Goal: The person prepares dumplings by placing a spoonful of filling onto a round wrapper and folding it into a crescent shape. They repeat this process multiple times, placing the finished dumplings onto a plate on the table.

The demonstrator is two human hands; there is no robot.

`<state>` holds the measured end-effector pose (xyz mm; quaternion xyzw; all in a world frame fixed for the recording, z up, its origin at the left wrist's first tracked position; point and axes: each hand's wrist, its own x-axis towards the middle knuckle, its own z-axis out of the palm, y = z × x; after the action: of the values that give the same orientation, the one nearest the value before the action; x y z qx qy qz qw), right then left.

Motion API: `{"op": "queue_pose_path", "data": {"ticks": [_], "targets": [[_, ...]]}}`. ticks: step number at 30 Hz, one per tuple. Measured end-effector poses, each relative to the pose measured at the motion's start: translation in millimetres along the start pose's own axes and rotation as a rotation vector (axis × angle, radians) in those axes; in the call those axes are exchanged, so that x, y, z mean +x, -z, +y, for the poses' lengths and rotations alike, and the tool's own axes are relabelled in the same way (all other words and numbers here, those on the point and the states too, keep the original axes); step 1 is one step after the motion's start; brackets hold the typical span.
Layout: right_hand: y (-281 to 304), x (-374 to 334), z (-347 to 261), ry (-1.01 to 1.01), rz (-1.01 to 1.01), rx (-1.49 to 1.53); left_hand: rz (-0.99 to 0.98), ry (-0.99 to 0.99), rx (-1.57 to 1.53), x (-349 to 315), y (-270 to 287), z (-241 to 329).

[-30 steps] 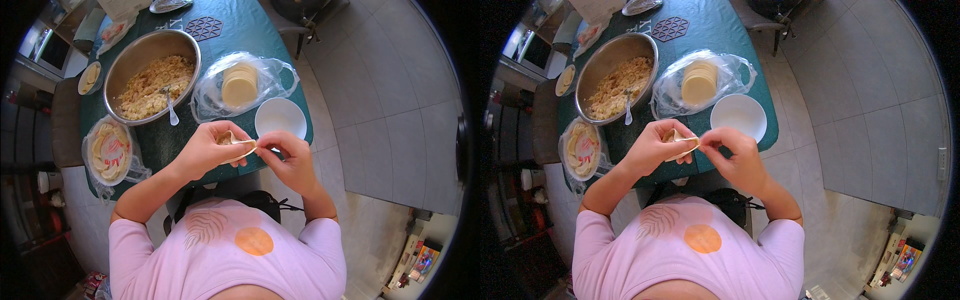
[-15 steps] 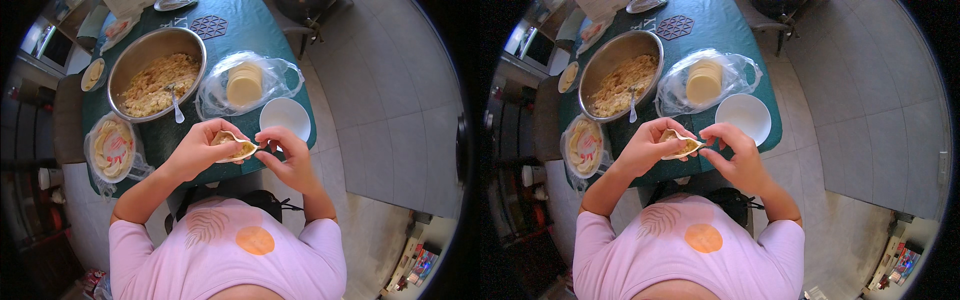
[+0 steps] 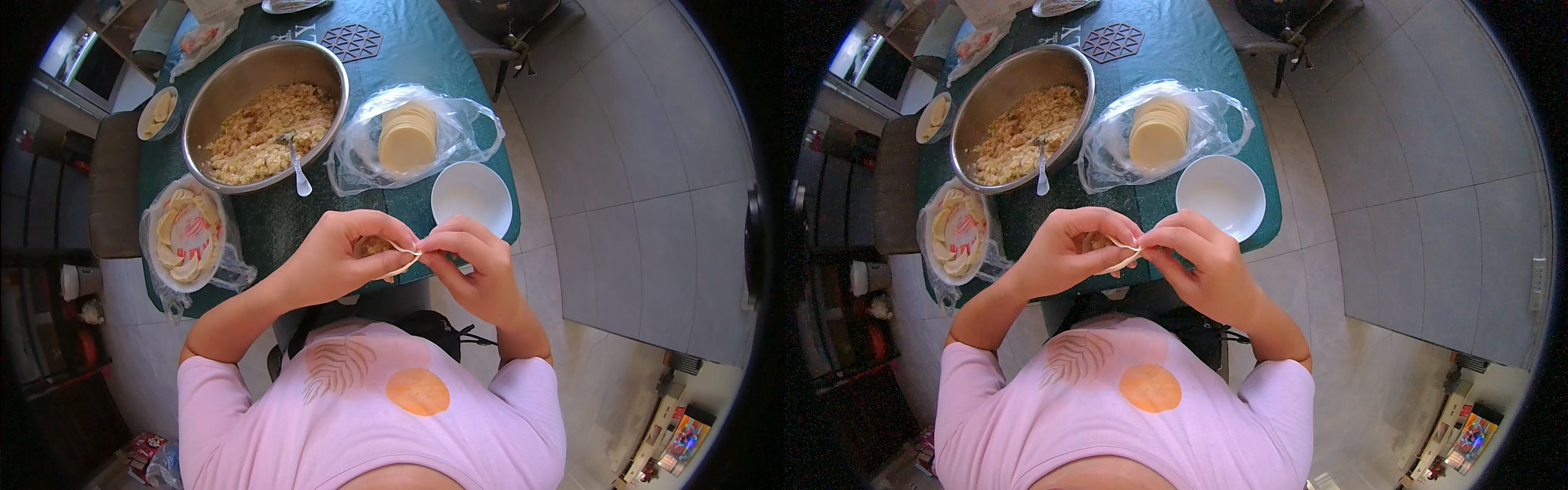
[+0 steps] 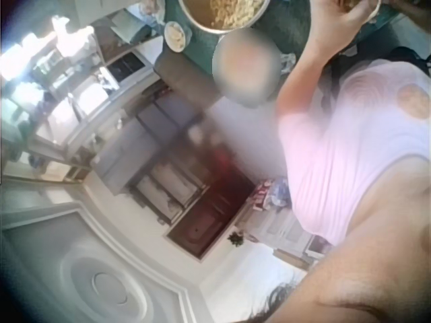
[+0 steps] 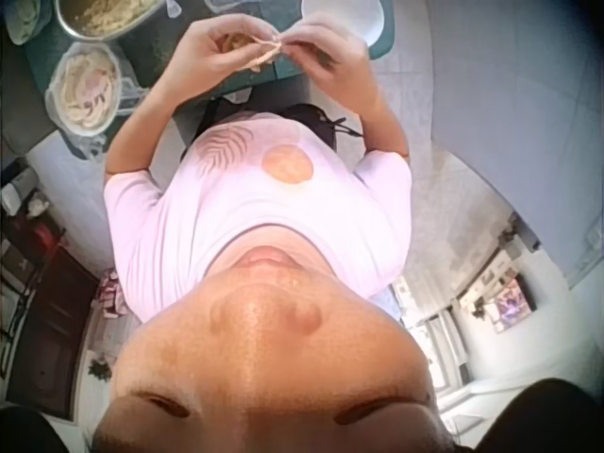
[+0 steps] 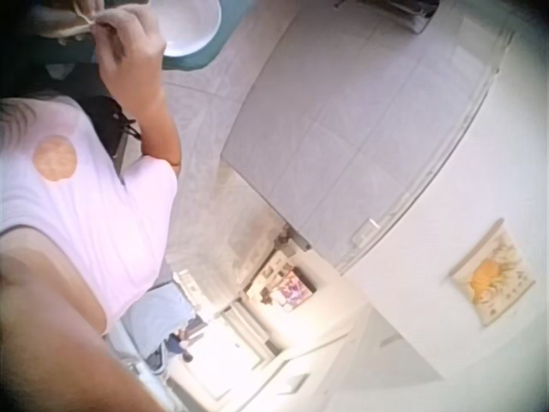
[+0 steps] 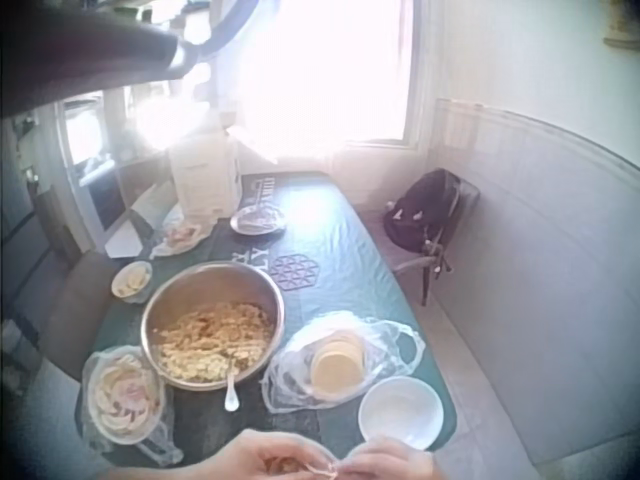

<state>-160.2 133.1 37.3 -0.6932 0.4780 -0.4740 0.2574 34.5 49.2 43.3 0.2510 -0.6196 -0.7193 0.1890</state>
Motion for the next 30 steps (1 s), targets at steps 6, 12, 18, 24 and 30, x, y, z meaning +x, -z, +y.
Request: {"op": "queue_pose_path", "data": {"ticks": [6, 12, 18, 24, 30], "targets": [[-3.3, 1.3, 2.0, 0.049, 0.066, -0.082, 0.048, 0.085, -0.185, -2.6, 1.5, 6.6], [-2.9, 10.6, -7.5, 0.115, -0.018, -0.092, 0.065, 0.069, -0.181, -8.0, 2.1, 3.3], [-8.5, 11.5, -9.2, 0.131, -0.019, -0.069, 0.041, -0.057, 0.059, -13.5, 5.2, 2.0], [-11.9, 10.6, -6.0, 0.082, -0.035, -0.037, 0.169, -0.127, 0.178, -14.2, -1.2, 10.9], [-14.2, 14.5, -7.2, 0.101, -0.016, -0.048, 0.124, -0.013, 0.161, -10.4, 8.8, 13.5]]}}
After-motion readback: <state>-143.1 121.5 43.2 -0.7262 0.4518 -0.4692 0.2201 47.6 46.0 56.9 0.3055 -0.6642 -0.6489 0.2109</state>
